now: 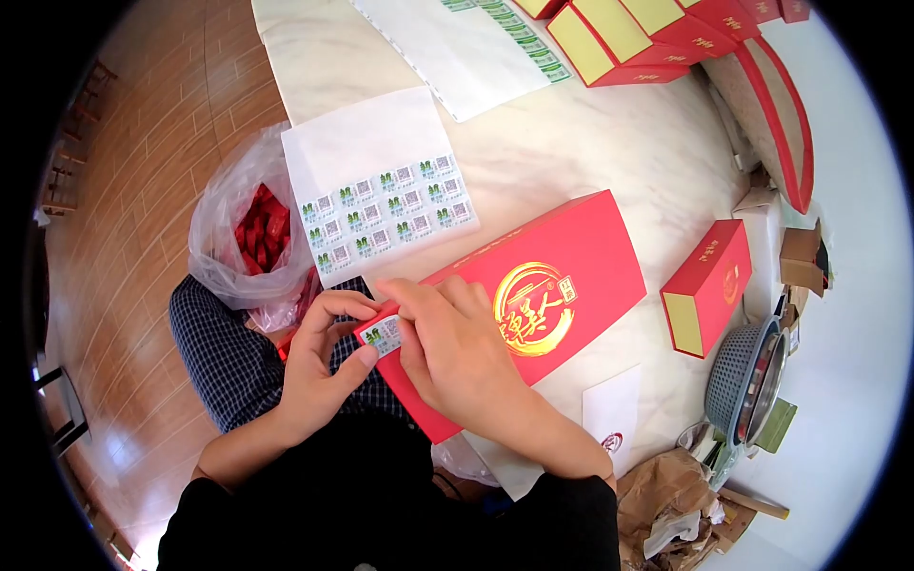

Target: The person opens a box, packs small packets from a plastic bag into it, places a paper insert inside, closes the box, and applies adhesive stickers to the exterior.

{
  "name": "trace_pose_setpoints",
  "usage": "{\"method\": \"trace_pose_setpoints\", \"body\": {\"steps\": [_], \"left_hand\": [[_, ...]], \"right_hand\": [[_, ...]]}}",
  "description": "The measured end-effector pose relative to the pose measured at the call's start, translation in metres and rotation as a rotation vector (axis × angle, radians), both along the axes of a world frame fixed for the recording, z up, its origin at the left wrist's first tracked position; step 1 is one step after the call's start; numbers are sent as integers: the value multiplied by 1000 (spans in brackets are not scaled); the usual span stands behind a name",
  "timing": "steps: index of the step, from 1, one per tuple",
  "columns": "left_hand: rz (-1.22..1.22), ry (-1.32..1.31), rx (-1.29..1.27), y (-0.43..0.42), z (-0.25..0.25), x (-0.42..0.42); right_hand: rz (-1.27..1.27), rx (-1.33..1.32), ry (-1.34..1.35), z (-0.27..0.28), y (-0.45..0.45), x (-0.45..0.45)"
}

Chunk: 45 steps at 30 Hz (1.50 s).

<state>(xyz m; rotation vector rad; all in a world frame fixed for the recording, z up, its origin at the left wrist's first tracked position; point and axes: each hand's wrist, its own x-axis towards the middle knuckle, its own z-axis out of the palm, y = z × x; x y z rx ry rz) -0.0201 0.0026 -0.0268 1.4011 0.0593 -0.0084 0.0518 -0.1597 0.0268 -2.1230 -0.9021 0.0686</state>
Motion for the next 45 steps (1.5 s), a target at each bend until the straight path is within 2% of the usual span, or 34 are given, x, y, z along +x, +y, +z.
{"method": "trace_pose_setpoints", "body": {"steps": [3,5,8,15,17,21,26,28,34,36,38,40,42,45], "left_hand": [[-1,-4,9,0,1,1],[5,-14,21,0,0,1],[5,-30,63,0,2,3],[-10,-61,220,1,6,5],[-12,-74,233,1,7,6],[-25,-96,194,-9,10,14],[22,-161,152,-23,7,29],[-66,-16,28,-20,6,29],[-6,-69,69,-17,-9,30],[14,-134,65,-13,-18,27],[137,-158,154,-9,-25,15],[108,-154,31,-15,-31,3],[87,-174,97,-16,-25,0],[26,-60,95,-13,-22,7]], "right_hand": [[-8,-71,-134,-3,4,-2],[-31,-160,-339,-6,8,-5],[-48,-246,-421,-3,8,-6],[-138,-431,-444,7,13,-10],[-263,-468,-413,8,7,-2],[-276,-406,-399,4,-1,5],[-278,-351,-514,-8,-6,3],[-286,-312,-528,-8,-8,-4],[-264,-178,-394,-9,-37,-63],[-156,-204,-372,-16,-47,-84],[-188,-219,-412,-30,-55,-103],[-222,-235,-433,-41,-56,-109],[-239,-241,-494,-48,-55,-111],[-314,-319,-614,-60,-52,-109]]}}
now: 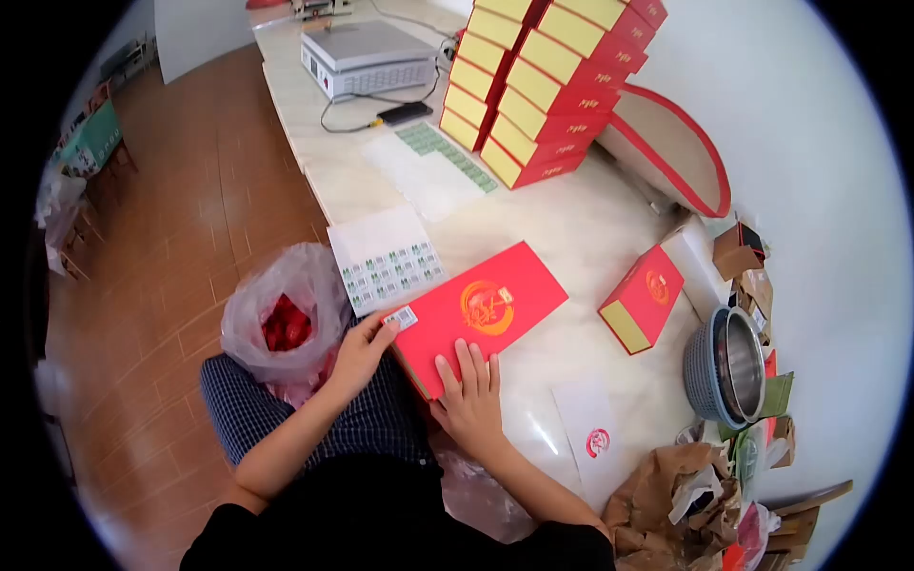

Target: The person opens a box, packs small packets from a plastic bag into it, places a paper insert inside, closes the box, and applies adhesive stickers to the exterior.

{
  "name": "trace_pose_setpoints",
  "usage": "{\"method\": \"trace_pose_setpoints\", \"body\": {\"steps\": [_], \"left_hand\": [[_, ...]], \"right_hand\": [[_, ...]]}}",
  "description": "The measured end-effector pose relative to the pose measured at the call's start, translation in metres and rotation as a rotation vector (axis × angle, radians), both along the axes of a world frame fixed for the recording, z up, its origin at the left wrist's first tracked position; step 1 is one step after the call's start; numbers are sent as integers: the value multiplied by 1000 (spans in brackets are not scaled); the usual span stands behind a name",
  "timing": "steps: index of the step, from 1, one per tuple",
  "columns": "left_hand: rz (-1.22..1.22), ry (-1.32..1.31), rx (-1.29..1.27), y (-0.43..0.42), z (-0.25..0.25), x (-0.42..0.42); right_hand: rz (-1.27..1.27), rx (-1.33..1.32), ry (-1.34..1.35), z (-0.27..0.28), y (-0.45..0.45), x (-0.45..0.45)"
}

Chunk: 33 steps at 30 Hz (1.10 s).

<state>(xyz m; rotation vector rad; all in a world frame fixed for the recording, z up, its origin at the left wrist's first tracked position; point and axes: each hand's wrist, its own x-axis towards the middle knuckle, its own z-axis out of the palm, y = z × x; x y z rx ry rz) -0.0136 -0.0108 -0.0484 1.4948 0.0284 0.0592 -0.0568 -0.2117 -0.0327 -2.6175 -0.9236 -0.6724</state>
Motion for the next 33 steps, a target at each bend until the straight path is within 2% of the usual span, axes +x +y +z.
{"method": "trace_pose_setpoints", "body": {"steps": [2,3,5,7,9,11,13,16,17,19,20,21,23,24,26,28,30,33], "left_hand": [[4,-6,-50,0,-5,-2],[15,-24,-117,-1,1,0],[-57,11,-91,12,29,-7],[-148,-215,-299,17,69,-10],[-149,-270,-230,18,85,-15],[-75,-332,-63,18,83,-11],[-55,-317,-78,23,68,-9],[51,-299,3,33,43,-6],[51,-294,-5,37,37,-4],[72,-277,133,44,25,0],[112,-321,196,47,22,5],[98,-246,243,52,31,8],[139,-373,343,64,28,26],[139,-357,375,70,33,33],[125,-331,416,80,37,52],[124,-365,466,83,33,74],[122,-403,526,83,29,95],[45,-373,677,77,22,126]], "right_hand": [[14,18,-24,1,2,2],[28,24,-23,6,3,5],[53,6,-115,29,-2,17],[132,578,-115,63,-19,39],[-122,825,-165,106,-26,52],[-119,1221,-63,140,-42,80],[-155,1470,136,134,-72,111],[-207,1619,590,98,-100,134],[-214,1611,592,88,-100,136],[-351,1687,761,68,-99,143],[-446,1561,668,46,-110,154],[-467,1536,692,28,-117,165],[-727,828,117,4,-121,189],[-608,693,139,27,-107,189],[-469,633,139,51,-72,209],[-244,568,213,51,-44,253],[-164,311,124,51,-1,292],[-64,170,239,29,55,356]]}}
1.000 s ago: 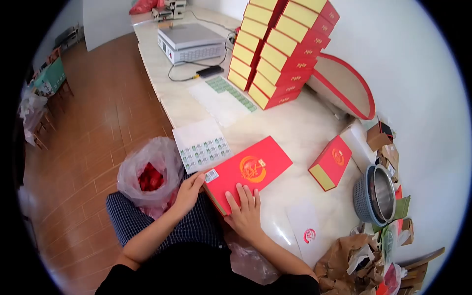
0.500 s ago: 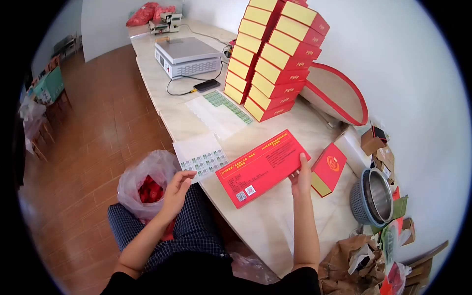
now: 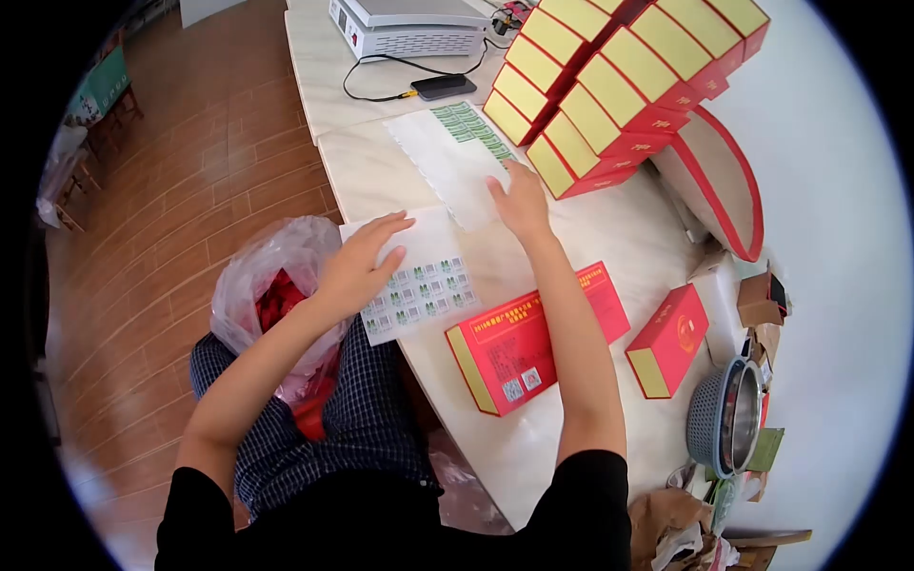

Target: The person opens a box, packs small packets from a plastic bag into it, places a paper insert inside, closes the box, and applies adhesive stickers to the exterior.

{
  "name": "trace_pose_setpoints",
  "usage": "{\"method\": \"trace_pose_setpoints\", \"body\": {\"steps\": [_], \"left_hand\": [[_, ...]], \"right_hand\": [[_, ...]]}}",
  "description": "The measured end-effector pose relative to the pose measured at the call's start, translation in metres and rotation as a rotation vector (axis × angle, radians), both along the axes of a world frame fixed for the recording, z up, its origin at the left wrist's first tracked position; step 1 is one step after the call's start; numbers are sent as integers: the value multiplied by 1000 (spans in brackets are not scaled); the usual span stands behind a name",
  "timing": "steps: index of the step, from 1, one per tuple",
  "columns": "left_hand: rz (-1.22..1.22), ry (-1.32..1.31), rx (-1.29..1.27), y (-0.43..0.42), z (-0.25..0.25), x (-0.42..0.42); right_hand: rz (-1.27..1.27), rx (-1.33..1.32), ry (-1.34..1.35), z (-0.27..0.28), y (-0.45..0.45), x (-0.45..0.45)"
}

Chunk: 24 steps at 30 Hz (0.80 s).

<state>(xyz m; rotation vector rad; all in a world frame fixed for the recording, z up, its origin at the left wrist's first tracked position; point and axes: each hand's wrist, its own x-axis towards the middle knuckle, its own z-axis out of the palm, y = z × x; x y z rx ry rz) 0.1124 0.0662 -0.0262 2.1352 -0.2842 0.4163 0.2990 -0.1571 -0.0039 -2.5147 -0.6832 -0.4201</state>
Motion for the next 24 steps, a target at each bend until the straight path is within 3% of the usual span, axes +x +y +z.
{"method": "trace_pose_setpoints", "body": {"steps": [2,9,18,24], "left_hand": [[-33,-6,18,-6,-10,25],[36,-52,503,-27,-36,86],[89,-76,517,-27,-38,105],[95,-58,494,-26,-35,102]], "right_hand": [[2,-78,18,-16,22,38],[55,-206,46,-40,59,111],[-15,-162,-100,-37,73,99],[-69,-8,27,-36,74,106]]}}
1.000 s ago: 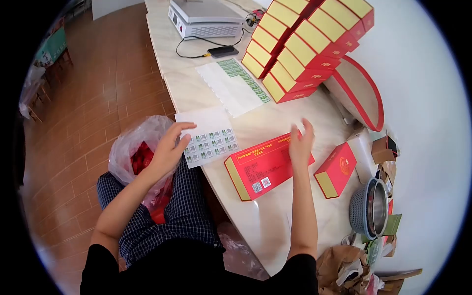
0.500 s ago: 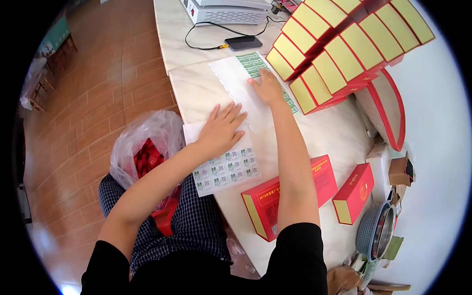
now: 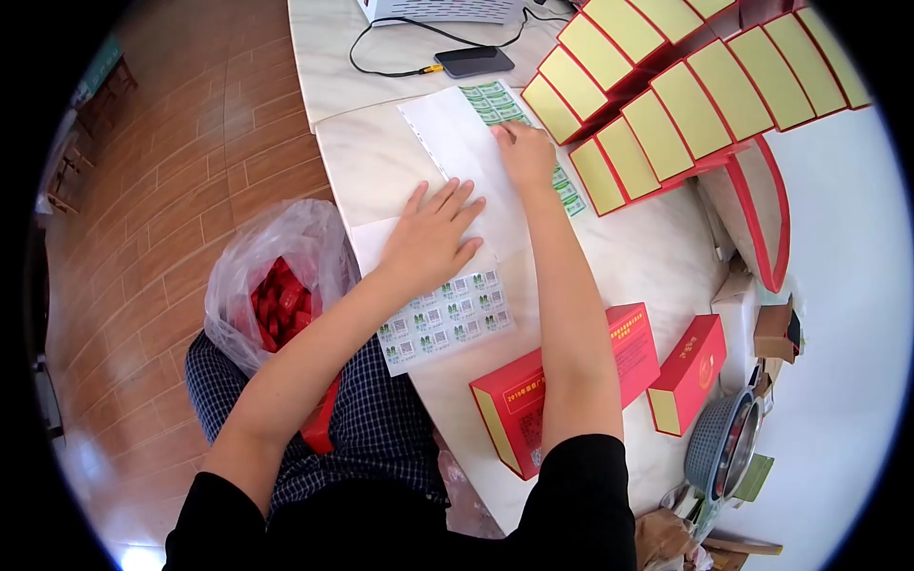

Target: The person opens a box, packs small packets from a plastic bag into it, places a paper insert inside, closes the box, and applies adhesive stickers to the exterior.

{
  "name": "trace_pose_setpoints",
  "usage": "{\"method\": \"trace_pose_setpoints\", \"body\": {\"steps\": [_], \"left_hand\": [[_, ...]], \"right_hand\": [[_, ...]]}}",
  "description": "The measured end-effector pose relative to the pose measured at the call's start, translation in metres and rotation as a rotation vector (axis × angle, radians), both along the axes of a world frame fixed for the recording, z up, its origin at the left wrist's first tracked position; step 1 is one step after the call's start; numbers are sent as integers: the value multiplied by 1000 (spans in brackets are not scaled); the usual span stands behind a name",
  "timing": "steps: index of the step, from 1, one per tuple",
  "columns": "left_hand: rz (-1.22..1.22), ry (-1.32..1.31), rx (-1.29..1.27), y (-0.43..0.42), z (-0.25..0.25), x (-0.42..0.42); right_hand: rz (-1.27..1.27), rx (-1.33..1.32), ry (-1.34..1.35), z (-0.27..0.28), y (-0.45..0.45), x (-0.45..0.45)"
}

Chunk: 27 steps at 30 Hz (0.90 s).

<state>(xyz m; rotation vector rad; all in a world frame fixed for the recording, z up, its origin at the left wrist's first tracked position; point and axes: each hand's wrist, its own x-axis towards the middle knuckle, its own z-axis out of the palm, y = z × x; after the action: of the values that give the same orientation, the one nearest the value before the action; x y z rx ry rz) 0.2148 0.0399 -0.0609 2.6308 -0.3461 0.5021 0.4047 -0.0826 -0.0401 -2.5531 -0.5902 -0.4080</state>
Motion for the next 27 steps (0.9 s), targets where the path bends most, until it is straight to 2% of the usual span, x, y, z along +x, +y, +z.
{"method": "trace_pose_setpoints", "body": {"steps": [1,3,7,9,10,12,13,15,16,18,19,20,21,22,24,26,27], "left_hand": [[1,0,-1,0,0,0],[-3,-3,-15,0,1,-2],[0,-23,-23,0,1,-3],[1,-28,-40,0,3,-3],[3,-28,-41,1,3,-3],[9,-33,-36,0,5,-3],[11,-36,-39,0,6,-3],[10,-33,-37,1,3,-3],[10,-35,-36,1,2,-2],[5,-88,-124,1,-1,1],[-5,-90,-126,3,0,4],[-17,-113,-306,6,2,7],[-29,-139,-487,7,5,8],[-37,-151,-491,8,15,2],[-96,6,-708,11,51,-19],[-158,-4,-794,-6,71,-50],[-241,141,-983,-15,79,-69]], "right_hand": [[1,-1,0,-2,1,1],[71,-30,-297,-9,3,3],[-28,63,-234,-5,7,5],[-299,151,-160,3,3,12],[-297,150,-160,8,-2,17],[-427,365,-239,19,-19,29],[-423,364,-242,26,-29,32],[-318,602,-120,49,-39,23],[-317,602,-121,61,-40,14],[-165,639,99,95,-42,-27],[-136,600,105,107,-45,-47],[-145,598,96,112,-52,-69],[-68,473,-28,117,-59,-93],[9,346,-152,122,-65,-118],[137,154,-480,122,-70,-176],[230,2,-672,120,-76,-221],[240,-9,-691,117,-78,-240]]}}
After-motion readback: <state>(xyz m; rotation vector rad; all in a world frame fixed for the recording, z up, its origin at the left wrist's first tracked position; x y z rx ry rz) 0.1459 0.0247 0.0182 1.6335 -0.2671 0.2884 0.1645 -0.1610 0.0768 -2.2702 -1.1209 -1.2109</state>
